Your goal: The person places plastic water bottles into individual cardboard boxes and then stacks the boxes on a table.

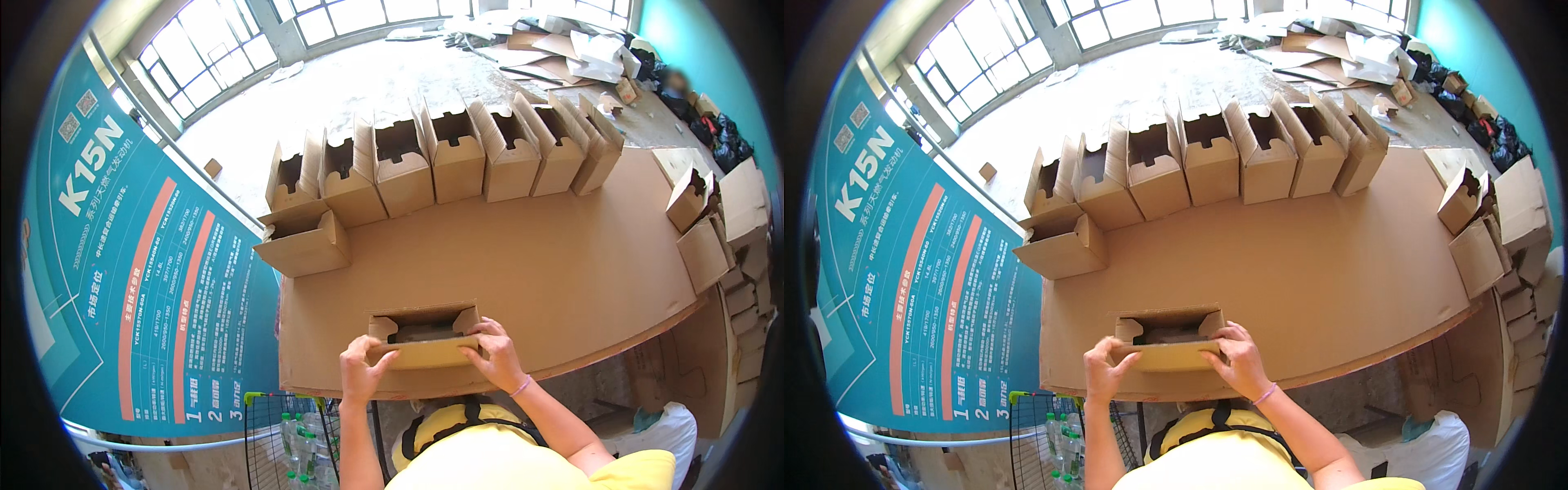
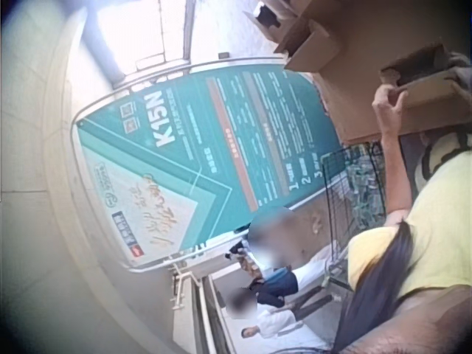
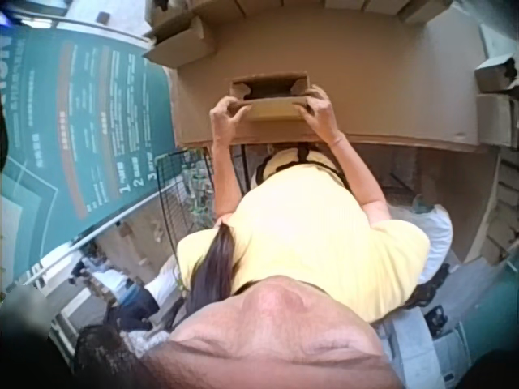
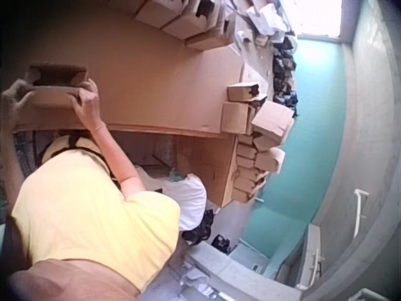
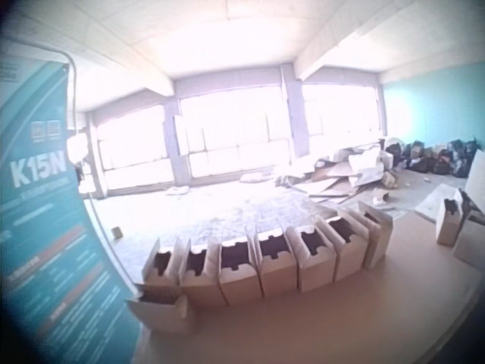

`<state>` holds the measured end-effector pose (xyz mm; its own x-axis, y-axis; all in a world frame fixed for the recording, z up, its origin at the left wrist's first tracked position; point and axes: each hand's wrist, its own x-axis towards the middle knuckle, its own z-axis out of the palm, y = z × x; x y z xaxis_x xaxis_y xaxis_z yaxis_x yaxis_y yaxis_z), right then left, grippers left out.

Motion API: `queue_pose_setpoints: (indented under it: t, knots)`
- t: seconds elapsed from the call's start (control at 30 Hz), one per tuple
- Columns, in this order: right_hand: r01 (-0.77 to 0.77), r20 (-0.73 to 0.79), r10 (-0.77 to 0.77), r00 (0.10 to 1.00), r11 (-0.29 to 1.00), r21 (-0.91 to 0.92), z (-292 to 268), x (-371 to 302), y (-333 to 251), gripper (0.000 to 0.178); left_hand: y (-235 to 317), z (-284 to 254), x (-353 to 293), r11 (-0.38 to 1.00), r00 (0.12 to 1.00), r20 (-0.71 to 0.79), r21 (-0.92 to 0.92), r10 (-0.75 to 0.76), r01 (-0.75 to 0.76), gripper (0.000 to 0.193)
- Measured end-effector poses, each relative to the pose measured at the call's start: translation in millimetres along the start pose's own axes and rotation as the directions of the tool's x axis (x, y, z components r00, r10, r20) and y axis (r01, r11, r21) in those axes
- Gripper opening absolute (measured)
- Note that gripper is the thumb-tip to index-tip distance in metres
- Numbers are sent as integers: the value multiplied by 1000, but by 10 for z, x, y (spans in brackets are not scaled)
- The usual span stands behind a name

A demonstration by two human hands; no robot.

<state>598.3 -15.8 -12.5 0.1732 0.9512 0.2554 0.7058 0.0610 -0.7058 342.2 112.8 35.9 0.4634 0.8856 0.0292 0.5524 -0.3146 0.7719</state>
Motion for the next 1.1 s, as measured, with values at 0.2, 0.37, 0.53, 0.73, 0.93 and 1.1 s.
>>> queue_pose_setpoints:
  t: [0.2, 0.37, 0.53, 0.73, 0.93, 1.1]
  knots:
    - [-129, -240, 82, 967, 974, -186, -18, 116, -393, 78, 403, -142, 233, 883, 946, -23, 368, 322, -292, 81]
    - [-142, -200, 119, 973, 984, -106, 50, -3, -251, 97, 53, -134, 290, 729, 842, 210, 424, 498, -537, 85]
    - [-256, 61, 253, 965, 965, 47, 120, -158, -225, 112, -14, -215, 297, 837, 817, 475, 258, 326, -483, 97]
    - [-325, 263, 330, 907, 944, -64, 282, -9, 39, 118, -77, -266, 300, 811, 827, 501, 355, 256, -466, 99]
    - [-302, 296, 273, 915, 952, 54, 965, 409, -12, 121, -483, -821, 469, 818, 864, 443, 387, 239, -425, 98]
    - [-172, 331, 170, 928, 985, -23, 1834, 1194, -381, 121, -1065, -1551, 685, 810, 932, 323, 497, 162, -313, 101]
